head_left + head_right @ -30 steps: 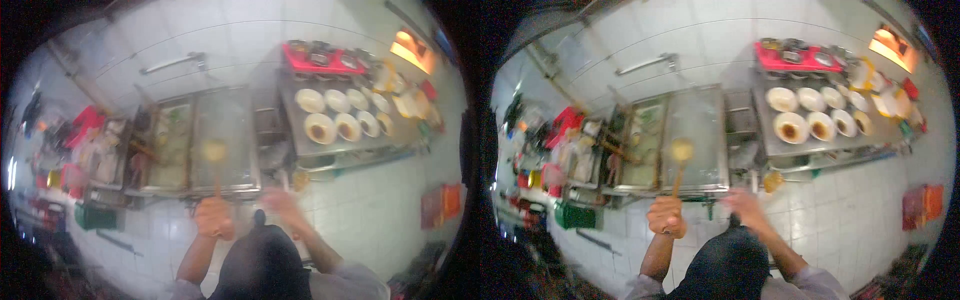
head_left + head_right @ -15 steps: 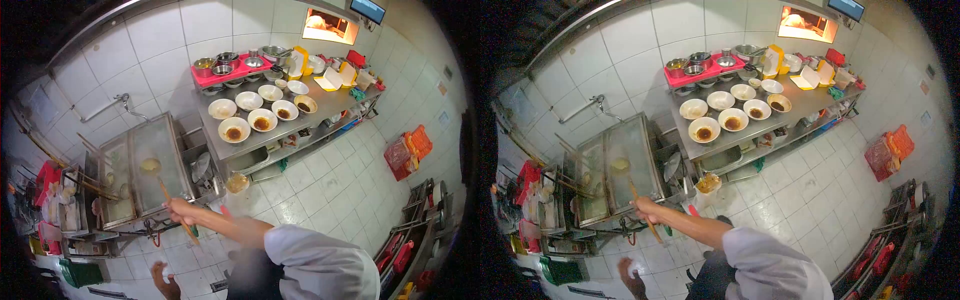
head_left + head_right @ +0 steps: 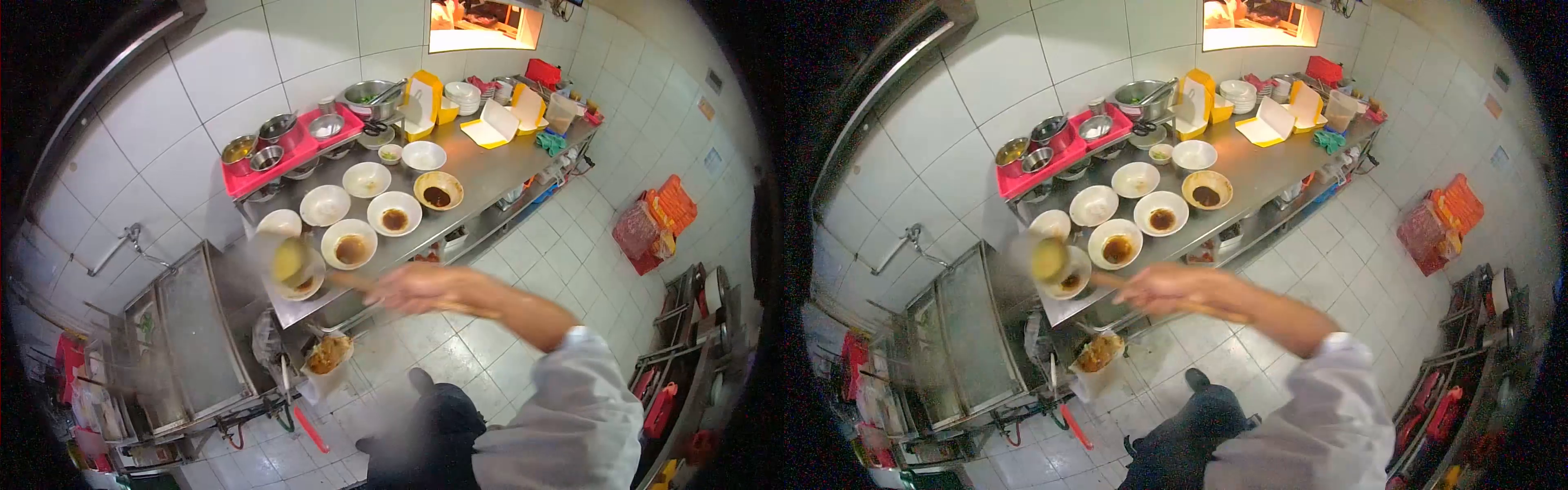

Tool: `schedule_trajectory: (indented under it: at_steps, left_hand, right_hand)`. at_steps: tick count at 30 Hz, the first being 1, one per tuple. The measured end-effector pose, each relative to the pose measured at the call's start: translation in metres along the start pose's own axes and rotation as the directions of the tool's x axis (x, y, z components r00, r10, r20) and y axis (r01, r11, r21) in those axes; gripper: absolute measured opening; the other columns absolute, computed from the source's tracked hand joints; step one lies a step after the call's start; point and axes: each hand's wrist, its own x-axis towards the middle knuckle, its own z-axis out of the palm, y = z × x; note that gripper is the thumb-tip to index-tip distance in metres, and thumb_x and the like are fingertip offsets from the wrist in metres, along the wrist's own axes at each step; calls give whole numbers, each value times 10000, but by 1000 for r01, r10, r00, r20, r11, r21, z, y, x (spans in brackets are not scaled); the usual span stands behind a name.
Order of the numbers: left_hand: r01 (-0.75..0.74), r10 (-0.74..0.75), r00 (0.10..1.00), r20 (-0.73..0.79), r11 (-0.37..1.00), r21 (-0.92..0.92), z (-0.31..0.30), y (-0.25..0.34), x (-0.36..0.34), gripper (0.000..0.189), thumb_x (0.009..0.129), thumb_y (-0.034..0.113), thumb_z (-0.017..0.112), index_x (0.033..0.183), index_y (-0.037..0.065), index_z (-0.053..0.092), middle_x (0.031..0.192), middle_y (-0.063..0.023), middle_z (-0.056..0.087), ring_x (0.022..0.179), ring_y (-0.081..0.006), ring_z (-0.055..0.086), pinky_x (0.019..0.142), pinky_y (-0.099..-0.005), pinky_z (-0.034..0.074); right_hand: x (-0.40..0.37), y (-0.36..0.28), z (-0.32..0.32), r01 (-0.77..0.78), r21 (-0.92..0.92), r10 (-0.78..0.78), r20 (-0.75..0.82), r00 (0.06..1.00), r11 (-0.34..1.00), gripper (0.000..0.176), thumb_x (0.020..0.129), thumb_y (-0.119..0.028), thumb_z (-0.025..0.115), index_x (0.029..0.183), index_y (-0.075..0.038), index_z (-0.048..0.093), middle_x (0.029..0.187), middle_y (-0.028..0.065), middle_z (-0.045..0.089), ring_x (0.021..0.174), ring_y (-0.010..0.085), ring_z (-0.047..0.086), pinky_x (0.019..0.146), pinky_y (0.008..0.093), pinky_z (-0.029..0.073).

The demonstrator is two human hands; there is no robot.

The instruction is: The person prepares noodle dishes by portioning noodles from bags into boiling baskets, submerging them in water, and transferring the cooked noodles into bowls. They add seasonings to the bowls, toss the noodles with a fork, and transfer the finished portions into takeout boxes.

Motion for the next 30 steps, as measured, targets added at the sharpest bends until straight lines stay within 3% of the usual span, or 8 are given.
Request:
schedule_trajectory:
  at_steps: [2, 4, 6, 13, 22, 24, 26, 30]
  left_hand:
    - [12, -11, 1000, 2, 999, -37, 12, 15, 9, 284, 976, 232, 503, 1114, 6, 608, 898, -121, 661, 855, -206, 623, 755, -341, 522]
    - [19, -19, 1000, 3, 998, -64, 21, 23, 10, 286, 976, 234, 505, 1118, 8, 607, 897, -119, 662, 856, -202, 623, 750, -339, 523]
    - [21, -21, 1000, -2, 996, -81, 25, 26, 5, 288, 976, 236, 506, 1122, 9, 605, 896, -116, 662, 856, -198, 623, 746, -336, 523]
    - [-79, 70, 996, -60, 982, -169, 15, 15, -13, 295, 974, 244, 511, 1136, 14, 600, 893, -107, 664, 857, -184, 623, 730, -328, 525]
    - [148, -177, 980, -93, 955, -255, -35, -24, -39, 449, 931, 434, 541, 1137, 45, 625, 988, -69, 661, 874, -192, 635, 712, -354, 520]
    - [94, -96, 994, -48, 994, -49, -38, 24, -38, 385, 929, 380, 555, 1015, 21, 663, 941, -91, 672, 882, -195, 630, 785, -355, 497]
    - [228, -226, 972, -55, 973, 30, -33, 185, -45, 307, 933, 290, 564, 972, 5, 670, 1042, -162, 643, 1054, -247, 590, 891, -370, 451]
    - [-663, 676, 723, -141, 737, 130, -73, 295, -38, 449, 947, 314, 499, 1256, -10, 533, 1223, -182, 578, 1113, -251, 573, 996, -326, 408]
  right_hand:
    - [-57, 1, -57, -44, -214, -18, -279, 960, 976, 287, 968, -350, 493, 1077, -105, 597, 767, 2, 469, 537, 91, 416, 417, 250, 331]
    - [-59, 54, -130, 117, -853, -634, -279, 721, 509, 304, 987, -312, 426, 1089, -42, 519, 772, 134, 554, 598, 255, 538, 444, 372, 393]
    - [-45, 95, -169, -257, -851, -641, -517, 567, 458, 327, 954, -135, 405, 1232, 34, 437, 892, 305, 606, 745, 487, 589, 578, 540, 455]
    - [64, 194, -240, -292, -619, -610, -781, 134, 729, 167, 974, -174, 400, 1018, -14, 384, 731, 329, 580, 716, 527, 566, 596, 601, 406]
    - [62, 55, -280, -200, -798, -811, -505, -295, 569, 195, 974, -232, 440, 923, -47, 473, 693, 197, 615, 624, 420, 603, 492, 473, 454]
    - [94, 78, -326, 180, -873, -892, -442, 97, 453, 141, 966, -265, 491, 885, -150, 489, 596, -8, 504, 468, 158, 501, 391, 297, 377]
    - [63, -23, -75, 797, -33, -558, -732, 392, 603, 120, 959, -295, 520, 880, -225, 461, 592, -101, 333, 454, 20, 316, 384, 181, 274]
    - [140, -5, 209, 692, 213, -632, -290, 718, 689, 191, 1008, -304, 400, 896, -151, 373, 557, -39, 329, 371, 85, 368, 342, 259, 404]
